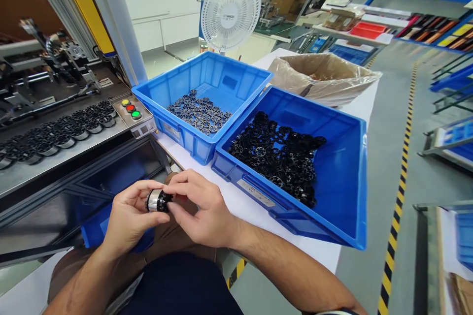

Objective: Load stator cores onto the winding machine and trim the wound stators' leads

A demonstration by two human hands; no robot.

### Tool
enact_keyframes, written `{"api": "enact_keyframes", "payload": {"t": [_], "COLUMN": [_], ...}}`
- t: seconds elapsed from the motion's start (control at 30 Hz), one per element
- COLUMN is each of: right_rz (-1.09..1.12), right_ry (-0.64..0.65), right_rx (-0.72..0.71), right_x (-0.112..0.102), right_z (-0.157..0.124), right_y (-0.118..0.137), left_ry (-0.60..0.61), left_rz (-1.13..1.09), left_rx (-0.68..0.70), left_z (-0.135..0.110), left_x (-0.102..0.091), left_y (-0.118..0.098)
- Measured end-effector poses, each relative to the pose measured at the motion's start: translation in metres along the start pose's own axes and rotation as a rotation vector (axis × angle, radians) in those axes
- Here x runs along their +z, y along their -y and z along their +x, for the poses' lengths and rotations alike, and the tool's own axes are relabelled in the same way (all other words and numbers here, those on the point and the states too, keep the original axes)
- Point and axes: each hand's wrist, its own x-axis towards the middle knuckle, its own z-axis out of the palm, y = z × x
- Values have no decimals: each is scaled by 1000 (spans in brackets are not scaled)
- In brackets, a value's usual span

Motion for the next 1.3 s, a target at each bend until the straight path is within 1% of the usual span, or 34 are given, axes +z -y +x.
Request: {"api": "enact_keyframes", "payload": {"t": [0.07,0.1,0.23,0.37,0.53,0.6,0.7,0.73,0.8,0.9,0.97,1.03,1.13,1.2,1.3], "right_rz": [-22,-48,-152,-201,-298,-367,-489,-521,-565,-606,-632,-653,-702,-756,-837], "right_ry": [72,82,54,73,79,35,-41,-37,11,83,106,121,121,87,9], "right_rx": [-56,-81,-141,-177,-243,-259,-339,-374,-416,-391,-338,-274,-229,-186,-61], "right_x": [-3,-4,-4,-4,-3,0,5,6,5,-3,-10,-19,-35,-48,-71], "right_z": [0,-1,-2,-3,-6,-11,-28,-36,-54,-82,-97,-106,-110,-107,-98], "right_y": [0,-1,-4,-5,-8,-11,-20,-23,-31,-41,-45,-46,-47,-50,-60], "left_ry": [-21,-23,-8,6,-23,-26,-5,10,56,118,140,153,182,210,229], "left_rz": [22,29,28,28,44,50,40,26,-10,-80,-141,-190,-204,-174,-78], "left_rx": [10,14,13,-45,-71,-66,-102,-138,-241,-427,-543,-621,-684,-713,-716], "left_z": [-1,-1,-2,-4,-6,-6,-8,-9,-11,-11,-8,-1,11,20,30], "left_x": [-1,-1,-2,-3,-3,-4,-5,-6,-5,2,9,19,33,40,42], "left_y": [-2,-3,-5,-7,-4,3,23,33,51,75,85,93,102,107,112]}}
